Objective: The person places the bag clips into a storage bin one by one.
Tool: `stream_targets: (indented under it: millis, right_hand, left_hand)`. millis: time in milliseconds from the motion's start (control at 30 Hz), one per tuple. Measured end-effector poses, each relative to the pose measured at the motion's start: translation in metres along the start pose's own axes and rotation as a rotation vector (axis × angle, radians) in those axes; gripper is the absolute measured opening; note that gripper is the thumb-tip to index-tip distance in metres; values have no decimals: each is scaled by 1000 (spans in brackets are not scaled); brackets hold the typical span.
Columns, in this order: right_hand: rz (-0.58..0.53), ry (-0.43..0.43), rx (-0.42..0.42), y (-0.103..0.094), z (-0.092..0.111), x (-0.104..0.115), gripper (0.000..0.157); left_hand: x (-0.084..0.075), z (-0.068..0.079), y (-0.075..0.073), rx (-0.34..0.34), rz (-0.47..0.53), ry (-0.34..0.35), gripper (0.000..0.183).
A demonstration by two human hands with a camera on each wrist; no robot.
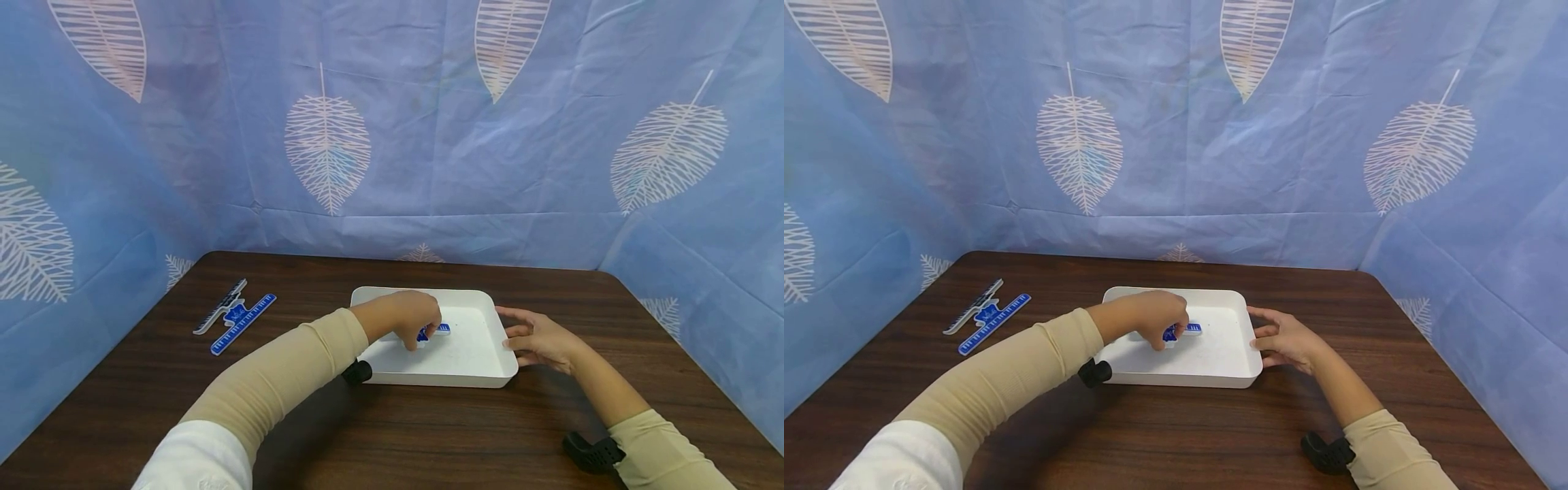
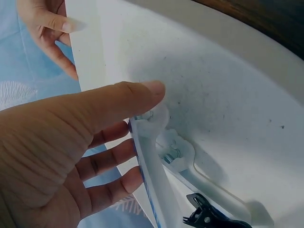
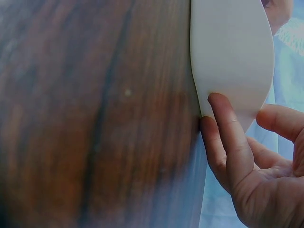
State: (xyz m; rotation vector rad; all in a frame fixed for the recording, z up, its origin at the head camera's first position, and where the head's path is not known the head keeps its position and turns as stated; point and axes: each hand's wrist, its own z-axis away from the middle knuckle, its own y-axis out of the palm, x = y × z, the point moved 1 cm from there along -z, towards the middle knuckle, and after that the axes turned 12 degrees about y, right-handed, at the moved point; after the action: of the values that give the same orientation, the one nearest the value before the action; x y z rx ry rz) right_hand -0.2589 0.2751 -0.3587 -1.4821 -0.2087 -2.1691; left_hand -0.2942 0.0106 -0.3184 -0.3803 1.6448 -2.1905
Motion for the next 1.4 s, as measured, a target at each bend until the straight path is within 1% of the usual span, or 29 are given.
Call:
stream_targets:
  millis: [300,500,900,1200,1400]
  right_hand:
    - [-8,7,-6,0,0,0,83]
    - [-7,8,-15,0,0,0,83]
    - [-15,3,-8,1,1,0,83]
    - [-19,6,-15,1,1,-1,83]
    - [-16,3,-10,0,1,-1,84]
  left_hand:
    - [-6,1,-2,-1,44,-32,34]
    - [-10,5,-7,-14,81,-43,34]
    - [-14,10,-13,-26,41,-10,28]
    - [-11,26,-16,-97,36,25,27]
    - [-8,38,-16,-170,26,46,27]
